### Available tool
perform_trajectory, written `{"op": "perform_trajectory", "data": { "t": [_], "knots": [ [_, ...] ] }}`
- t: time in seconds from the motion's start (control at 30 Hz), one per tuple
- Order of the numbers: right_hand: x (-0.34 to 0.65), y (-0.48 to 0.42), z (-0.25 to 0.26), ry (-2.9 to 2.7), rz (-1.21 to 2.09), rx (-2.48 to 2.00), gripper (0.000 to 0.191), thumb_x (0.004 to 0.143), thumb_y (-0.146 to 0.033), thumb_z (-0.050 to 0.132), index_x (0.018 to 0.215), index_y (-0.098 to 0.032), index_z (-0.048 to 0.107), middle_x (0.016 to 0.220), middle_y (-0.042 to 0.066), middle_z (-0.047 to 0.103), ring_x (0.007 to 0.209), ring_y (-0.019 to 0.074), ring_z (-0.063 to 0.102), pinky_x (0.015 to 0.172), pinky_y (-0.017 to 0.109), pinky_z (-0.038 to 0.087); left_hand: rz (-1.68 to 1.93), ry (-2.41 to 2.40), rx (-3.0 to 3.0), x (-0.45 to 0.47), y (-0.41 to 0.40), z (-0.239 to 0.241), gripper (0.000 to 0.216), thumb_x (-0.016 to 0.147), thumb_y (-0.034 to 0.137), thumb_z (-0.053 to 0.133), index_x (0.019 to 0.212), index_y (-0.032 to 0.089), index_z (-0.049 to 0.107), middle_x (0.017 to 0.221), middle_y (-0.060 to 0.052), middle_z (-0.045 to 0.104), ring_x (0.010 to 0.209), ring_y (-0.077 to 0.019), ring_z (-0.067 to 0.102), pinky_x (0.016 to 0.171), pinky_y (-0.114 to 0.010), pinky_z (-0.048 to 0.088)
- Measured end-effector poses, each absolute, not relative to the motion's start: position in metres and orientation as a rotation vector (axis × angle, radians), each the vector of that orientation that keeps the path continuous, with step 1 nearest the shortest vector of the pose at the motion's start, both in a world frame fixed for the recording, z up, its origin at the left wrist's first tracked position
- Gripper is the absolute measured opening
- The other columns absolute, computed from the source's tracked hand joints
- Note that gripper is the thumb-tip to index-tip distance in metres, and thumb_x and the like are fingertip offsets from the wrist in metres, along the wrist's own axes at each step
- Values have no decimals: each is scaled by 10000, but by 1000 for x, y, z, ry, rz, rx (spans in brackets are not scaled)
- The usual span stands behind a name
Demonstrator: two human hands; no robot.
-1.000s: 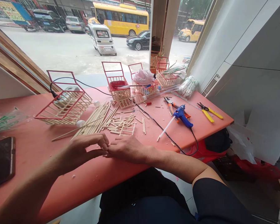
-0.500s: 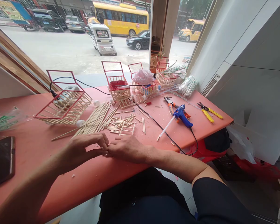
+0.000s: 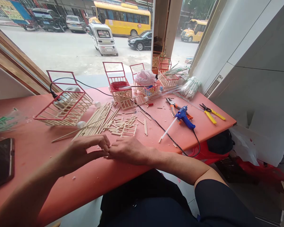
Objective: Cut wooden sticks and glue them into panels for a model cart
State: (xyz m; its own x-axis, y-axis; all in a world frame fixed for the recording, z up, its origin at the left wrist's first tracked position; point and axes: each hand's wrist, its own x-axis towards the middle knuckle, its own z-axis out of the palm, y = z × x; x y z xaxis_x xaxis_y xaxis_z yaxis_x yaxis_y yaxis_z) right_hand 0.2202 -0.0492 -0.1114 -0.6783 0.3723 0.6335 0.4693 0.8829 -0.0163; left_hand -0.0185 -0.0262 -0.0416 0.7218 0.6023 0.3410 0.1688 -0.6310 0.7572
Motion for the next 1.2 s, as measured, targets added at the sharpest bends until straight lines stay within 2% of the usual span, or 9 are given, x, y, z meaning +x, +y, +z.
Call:
{"op": "perform_trajectory", "data": {
  "t": [0.97,1.2],
  "knots": [
    [220,-49,-115,-2378,-216,-608,356,1241,-365,621,933,-219,721,826,-46,786,725,142,602,757,308,473,773,583,2191,-17,-26,-39,192,953,62,770,840,217,759,834,10,786,746,-121,757,717,-171,568],
    [220,-48,-115,-2469,-139,-643,313,1242,-384,618,1016,-213,751,836,-23,781,756,152,620,769,322,451,740,597,2206,-17,-25,-39,189,969,81,761,837,215,735,835,-7,787,744,-144,750,712,-204,570]
  ]
}}
